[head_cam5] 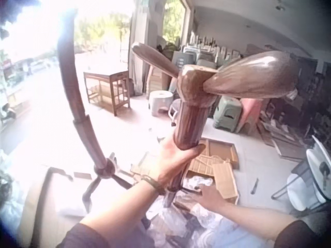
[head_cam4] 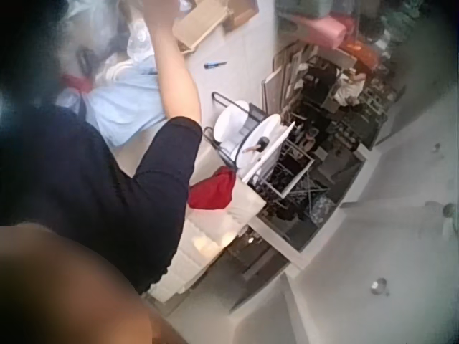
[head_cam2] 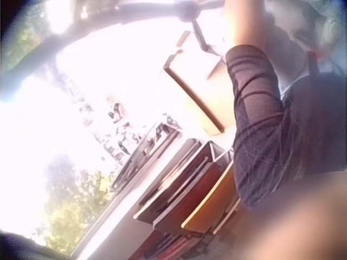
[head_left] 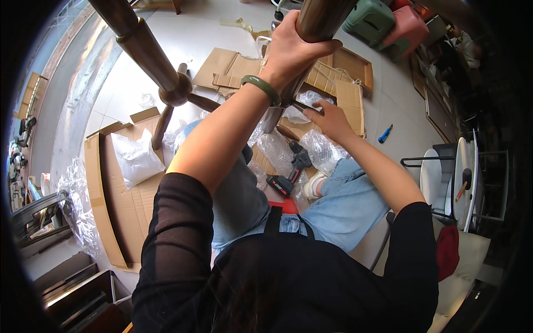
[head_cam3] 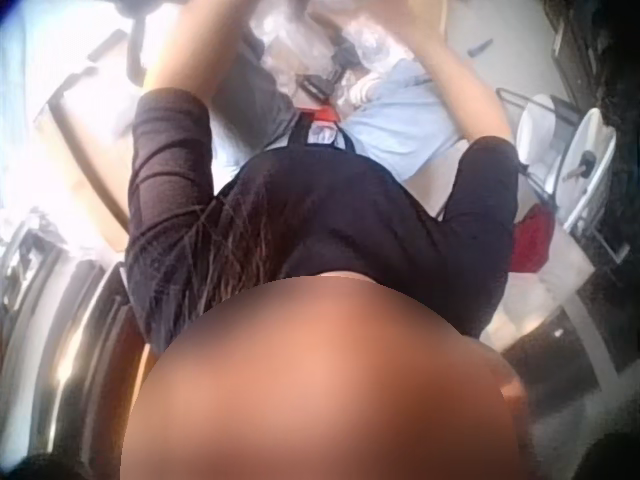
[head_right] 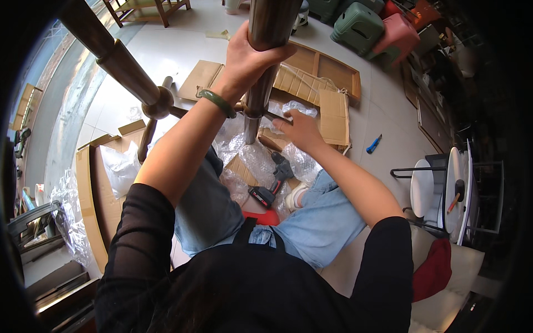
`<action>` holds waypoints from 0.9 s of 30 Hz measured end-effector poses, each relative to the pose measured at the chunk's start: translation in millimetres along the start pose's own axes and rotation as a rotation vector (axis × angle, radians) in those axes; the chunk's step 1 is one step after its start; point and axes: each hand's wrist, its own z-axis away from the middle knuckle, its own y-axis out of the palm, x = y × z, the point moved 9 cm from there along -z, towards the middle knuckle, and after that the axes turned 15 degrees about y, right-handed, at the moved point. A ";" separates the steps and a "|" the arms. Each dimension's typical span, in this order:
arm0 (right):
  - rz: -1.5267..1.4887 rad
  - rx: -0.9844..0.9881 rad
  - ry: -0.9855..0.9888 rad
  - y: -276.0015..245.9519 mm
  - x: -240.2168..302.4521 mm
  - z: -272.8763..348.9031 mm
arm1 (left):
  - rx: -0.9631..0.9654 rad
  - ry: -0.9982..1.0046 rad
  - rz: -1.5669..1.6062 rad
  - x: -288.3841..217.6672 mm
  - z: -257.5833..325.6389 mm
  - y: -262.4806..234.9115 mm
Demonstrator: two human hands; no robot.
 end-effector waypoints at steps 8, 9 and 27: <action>0.032 0.201 -0.148 21.1 12.3 -5.4 | -0.008 0.035 -0.016 -10.5 1.4 1.0; -0.111 0.329 -0.052 23.2 4.5 -9.8 | 0.007 0.045 0.008 -12.2 -0.9 1.8; -0.416 0.626 0.425 29.6 -15.1 -5.0 | -0.021 0.036 -0.013 -10.4 0.0 3.6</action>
